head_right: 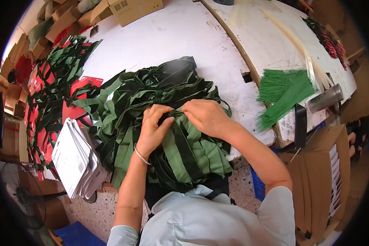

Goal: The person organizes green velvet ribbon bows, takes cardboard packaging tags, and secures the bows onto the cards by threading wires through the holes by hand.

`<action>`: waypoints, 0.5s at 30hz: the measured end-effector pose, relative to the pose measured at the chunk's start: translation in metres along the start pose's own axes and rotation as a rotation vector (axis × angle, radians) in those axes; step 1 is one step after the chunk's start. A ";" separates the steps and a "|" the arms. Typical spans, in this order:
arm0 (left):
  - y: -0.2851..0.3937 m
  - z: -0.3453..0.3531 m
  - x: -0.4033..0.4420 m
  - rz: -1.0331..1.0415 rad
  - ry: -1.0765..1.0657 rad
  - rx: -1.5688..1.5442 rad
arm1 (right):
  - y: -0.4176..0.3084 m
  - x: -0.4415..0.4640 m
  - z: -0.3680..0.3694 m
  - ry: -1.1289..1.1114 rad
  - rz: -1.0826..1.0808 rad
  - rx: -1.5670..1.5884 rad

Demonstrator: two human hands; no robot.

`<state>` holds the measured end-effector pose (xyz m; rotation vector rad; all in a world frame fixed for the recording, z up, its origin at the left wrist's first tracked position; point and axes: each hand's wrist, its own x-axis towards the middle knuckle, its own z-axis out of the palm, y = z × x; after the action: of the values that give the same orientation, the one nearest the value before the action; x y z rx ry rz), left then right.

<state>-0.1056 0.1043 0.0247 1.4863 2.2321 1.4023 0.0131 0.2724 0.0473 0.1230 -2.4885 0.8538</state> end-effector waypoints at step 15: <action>0.001 -0.002 0.003 -0.038 -0.005 -0.013 | -0.002 0.011 0.000 -0.049 -0.014 -0.104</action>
<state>-0.1073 0.1053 0.0272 1.4344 2.2314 1.3985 0.0039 0.2720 0.0535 0.1271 -2.5685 0.7225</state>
